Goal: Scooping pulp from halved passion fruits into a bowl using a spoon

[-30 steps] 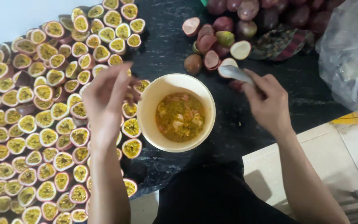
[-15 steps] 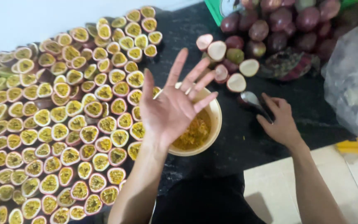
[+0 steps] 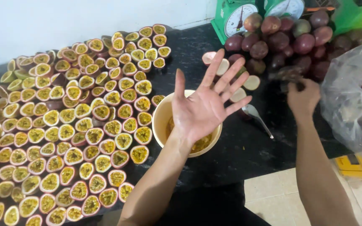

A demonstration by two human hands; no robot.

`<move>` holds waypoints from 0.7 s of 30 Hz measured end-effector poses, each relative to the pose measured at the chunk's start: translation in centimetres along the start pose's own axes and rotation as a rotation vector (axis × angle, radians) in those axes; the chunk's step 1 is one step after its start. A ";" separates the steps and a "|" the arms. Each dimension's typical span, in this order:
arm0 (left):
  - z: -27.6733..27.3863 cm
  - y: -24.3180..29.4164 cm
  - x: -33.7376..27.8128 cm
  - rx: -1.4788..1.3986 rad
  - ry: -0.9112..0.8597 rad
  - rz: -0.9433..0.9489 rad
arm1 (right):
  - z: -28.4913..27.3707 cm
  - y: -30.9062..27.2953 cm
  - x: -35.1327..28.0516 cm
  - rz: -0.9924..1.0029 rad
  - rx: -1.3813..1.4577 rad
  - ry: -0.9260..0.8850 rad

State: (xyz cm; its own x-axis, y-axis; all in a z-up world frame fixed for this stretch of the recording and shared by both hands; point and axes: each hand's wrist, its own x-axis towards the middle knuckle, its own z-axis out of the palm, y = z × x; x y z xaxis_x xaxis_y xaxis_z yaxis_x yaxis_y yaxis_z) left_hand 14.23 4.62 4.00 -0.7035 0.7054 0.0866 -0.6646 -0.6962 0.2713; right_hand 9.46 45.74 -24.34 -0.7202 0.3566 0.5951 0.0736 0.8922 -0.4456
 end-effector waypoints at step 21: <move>-23.5 -50.5 16.5 -0.613 -0.142 -0.051 | -24.3 -13.7 -7.7 1.398 0.715 0.373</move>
State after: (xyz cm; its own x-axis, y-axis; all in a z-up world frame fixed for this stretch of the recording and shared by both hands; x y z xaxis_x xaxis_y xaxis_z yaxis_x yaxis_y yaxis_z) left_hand 30.30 48.31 -30.84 -0.6550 0.7209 0.2263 -0.7494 -0.5815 -0.3167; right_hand 30.73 37.47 -6.55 -0.1618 0.8783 -0.4500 0.0982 -0.4394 -0.8929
